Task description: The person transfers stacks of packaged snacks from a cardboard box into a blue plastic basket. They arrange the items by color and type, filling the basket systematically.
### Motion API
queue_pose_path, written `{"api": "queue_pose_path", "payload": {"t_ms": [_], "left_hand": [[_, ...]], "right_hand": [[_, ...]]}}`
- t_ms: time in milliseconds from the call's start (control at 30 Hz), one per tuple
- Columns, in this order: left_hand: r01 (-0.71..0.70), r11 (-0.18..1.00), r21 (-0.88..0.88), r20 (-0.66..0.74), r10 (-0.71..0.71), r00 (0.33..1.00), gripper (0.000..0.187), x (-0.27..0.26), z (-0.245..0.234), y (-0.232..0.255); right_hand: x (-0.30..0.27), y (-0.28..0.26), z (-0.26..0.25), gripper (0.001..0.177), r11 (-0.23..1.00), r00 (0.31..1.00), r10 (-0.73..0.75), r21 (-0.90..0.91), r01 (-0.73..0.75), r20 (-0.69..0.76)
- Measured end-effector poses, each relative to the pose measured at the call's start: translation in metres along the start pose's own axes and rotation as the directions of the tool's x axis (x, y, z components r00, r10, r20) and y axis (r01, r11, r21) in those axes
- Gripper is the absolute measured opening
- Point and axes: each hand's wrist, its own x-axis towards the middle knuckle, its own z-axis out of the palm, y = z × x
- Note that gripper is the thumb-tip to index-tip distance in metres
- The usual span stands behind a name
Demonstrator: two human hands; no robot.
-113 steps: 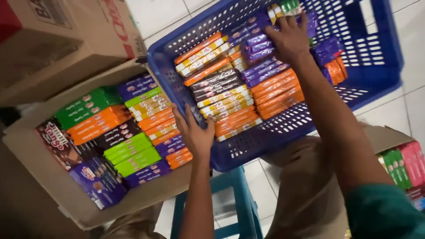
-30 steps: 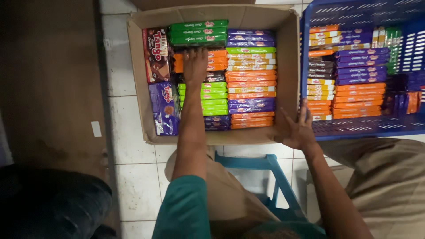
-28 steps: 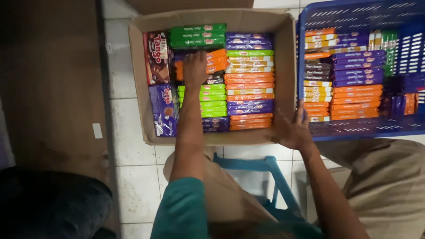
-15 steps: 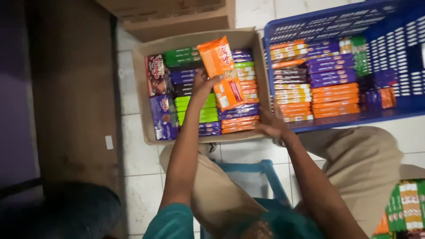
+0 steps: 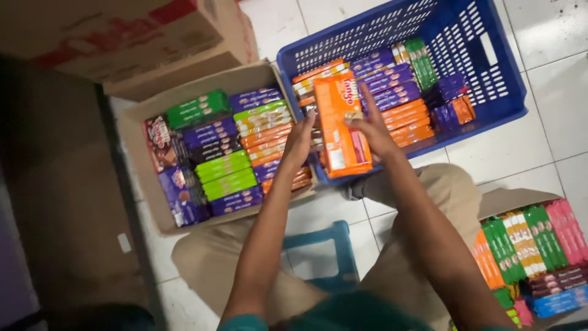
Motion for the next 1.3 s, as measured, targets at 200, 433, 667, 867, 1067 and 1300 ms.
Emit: {"api": "queue_pose_path", "payload": {"t_ms": [200,433,667,867,1067,1300], "left_hand": [[-0.252,0.580,0.775,-0.181,0.586,0.790,0.069,0.087,0.010,-0.092],[-0.169,0.345,0.923,-0.153,0.732,0.664,0.053,0.102,0.019,-0.137],[-0.040,0.357,0.933,-0.216,0.649,0.730,0.048,0.099,0.020,-0.135],[-0.056,0.345,0.937,-0.204,0.669,0.715,0.039,0.099,0.019,-0.136],[-0.073,0.387,0.919,-0.210,0.639,0.740,0.036,0.098,0.021,-0.130],[-0.129,0.383,0.915,-0.189,0.688,0.701,0.029,0.100,0.021,-0.121]], "right_hand": [[0.083,0.001,-0.099,0.087,0.999,0.946,0.031,-0.012,-0.037,-0.323],[0.187,-0.003,-0.153,0.070,0.935,0.808,-0.118,-0.338,-0.104,-0.577],[0.303,0.056,-0.258,0.073,0.781,0.618,-0.327,-0.572,-0.249,-0.715],[0.352,0.118,-0.279,0.069,0.656,0.560,-0.316,-0.603,-0.454,-0.766],[0.376,0.165,-0.253,0.072,0.666,0.520,-0.151,-0.475,-0.574,-0.841],[0.367,0.180,-0.236,0.090,0.632,0.629,-0.127,-0.551,-0.545,-0.767]]}}
